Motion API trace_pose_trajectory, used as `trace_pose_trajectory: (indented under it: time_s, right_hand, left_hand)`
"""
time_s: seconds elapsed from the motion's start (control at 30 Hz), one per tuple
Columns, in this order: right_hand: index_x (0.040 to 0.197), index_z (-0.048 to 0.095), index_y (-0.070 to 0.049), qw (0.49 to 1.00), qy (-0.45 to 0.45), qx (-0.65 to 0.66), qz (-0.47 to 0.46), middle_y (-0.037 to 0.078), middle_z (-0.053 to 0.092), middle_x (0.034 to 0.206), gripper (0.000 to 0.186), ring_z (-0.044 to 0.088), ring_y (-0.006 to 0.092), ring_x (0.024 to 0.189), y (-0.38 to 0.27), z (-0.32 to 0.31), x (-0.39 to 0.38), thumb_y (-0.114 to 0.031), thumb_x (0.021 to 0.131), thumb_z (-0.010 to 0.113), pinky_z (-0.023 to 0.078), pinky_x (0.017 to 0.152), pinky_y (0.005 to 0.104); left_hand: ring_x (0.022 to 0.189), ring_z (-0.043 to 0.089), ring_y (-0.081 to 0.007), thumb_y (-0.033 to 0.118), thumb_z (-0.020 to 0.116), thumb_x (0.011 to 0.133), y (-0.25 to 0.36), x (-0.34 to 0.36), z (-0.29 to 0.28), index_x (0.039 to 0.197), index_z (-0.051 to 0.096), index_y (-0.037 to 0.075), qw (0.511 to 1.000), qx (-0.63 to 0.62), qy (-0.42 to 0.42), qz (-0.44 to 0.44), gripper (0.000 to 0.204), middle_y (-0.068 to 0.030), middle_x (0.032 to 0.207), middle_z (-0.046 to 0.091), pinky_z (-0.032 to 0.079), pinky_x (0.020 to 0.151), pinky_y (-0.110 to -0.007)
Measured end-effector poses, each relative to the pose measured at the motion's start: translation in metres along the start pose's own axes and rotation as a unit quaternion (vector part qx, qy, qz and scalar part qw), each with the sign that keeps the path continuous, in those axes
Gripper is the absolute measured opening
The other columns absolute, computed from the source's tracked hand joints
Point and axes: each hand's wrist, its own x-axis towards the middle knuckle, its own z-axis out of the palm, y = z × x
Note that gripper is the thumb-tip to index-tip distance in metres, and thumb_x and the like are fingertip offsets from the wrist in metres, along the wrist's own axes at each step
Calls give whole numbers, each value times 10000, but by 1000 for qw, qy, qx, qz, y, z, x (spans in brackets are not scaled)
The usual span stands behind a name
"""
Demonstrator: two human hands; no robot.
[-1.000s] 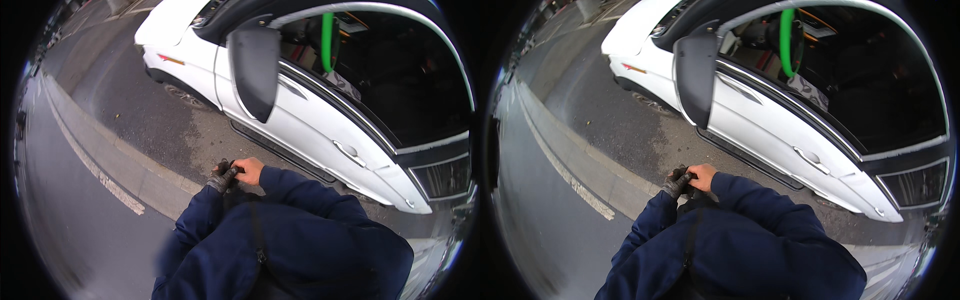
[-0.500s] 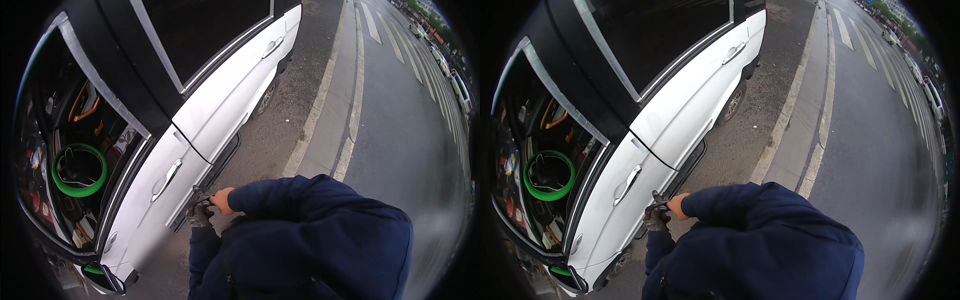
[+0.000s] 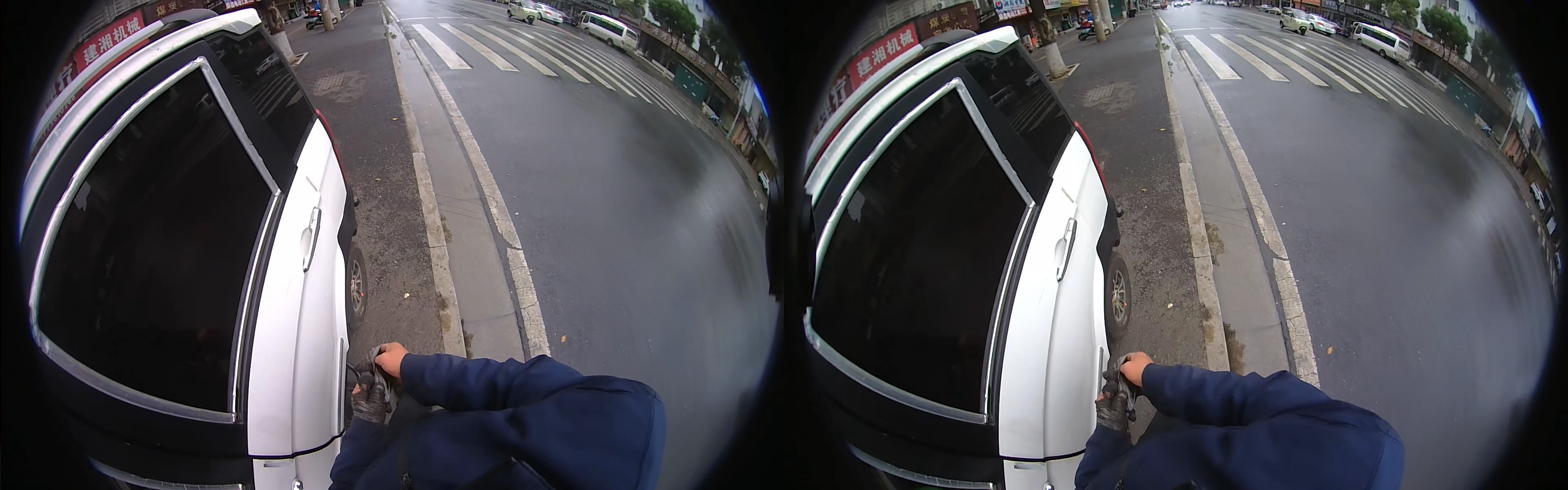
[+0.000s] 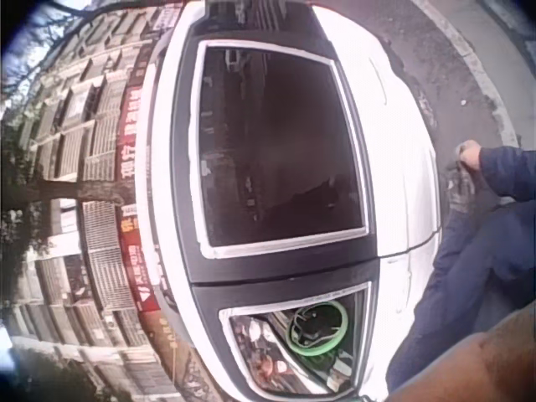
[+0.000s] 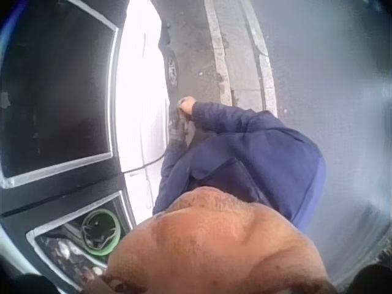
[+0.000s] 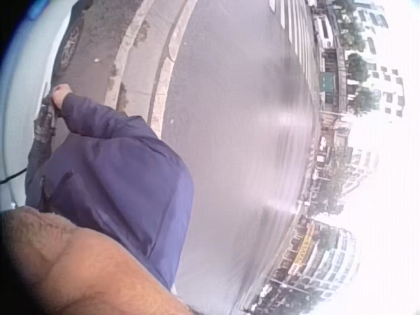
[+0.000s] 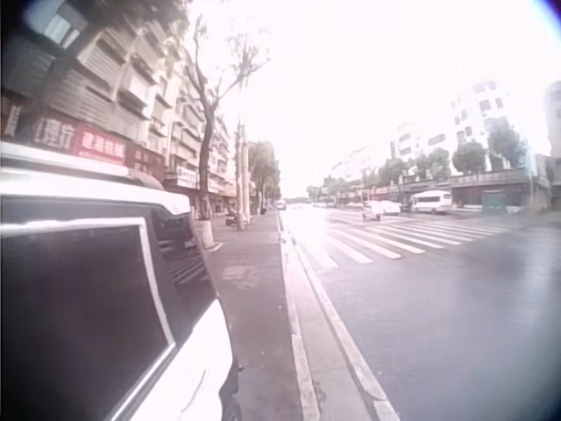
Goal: The person works on the rear brake assembly of a white car, using a cordless impact wrench to remove and reinstall bolts. They retrieve a spray can and a metal tray from a nearby shop, then spray the brake components while crouched under the vehicle.
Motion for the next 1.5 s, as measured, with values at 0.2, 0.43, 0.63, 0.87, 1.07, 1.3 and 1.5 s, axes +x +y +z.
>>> trace_pose_trajectory:
  time_s: [0.2,0.43,0.63,0.87,1.07,1.3,1.5]
  right_hand:
    - [961,639,7,979,-90,-181,9,177,645,774,384,640,262,687,-51,-69,74,-312,857,454,501,606,373]
    - [1330,375,-32,980,-135,97,-106,203,601,1120,746,602,276,1020,-93,-162,177,82,638,629,488,864,350]
    - [1390,211,-103,774,-278,568,16,228,467,1278,847,503,357,1137,-146,-219,246,-188,711,709,429,929,522]
    - [1268,413,-110,809,-91,579,30,175,483,1242,458,506,295,1049,-239,-311,335,-342,892,533,475,851,474]
    - [1176,503,22,827,-111,546,78,204,553,1025,848,523,345,934,-307,-387,395,-701,732,500,439,861,482]
    - [1046,606,32,776,-396,460,-171,269,613,1002,885,572,380,953,-353,-463,481,-765,750,359,353,961,529]
    - [1175,548,-56,873,-107,468,-89,198,641,969,542,597,334,928,-410,-526,563,-493,860,495,439,920,476]
  left_hand:
    - [558,580,-181,101,494,887,37,157,29,899,565,25,998,45,-46,14,105,-100,744,610,478,484,-304]
    - [833,591,-324,102,537,836,103,252,101,954,561,39,928,198,-170,267,136,-164,880,602,461,749,-394]
    - [833,596,-316,130,594,807,118,354,140,954,564,69,919,209,-263,209,162,-132,847,599,465,725,-388]
    - [820,580,-250,52,518,838,121,485,206,983,540,33,918,148,-277,241,148,-130,879,580,463,739,-343]
    - [987,567,-173,-88,480,822,95,592,256,1112,524,37,901,144,-344,224,318,-58,1043,589,477,826,-254]
    - [825,614,-261,78,526,855,105,720,318,1047,530,74,873,117,-406,242,192,-105,872,612,497,729,-325]
    - [686,595,-337,108,555,830,160,851,363,903,510,97,845,110,-432,294,86,-127,718,562,468,598,-380]
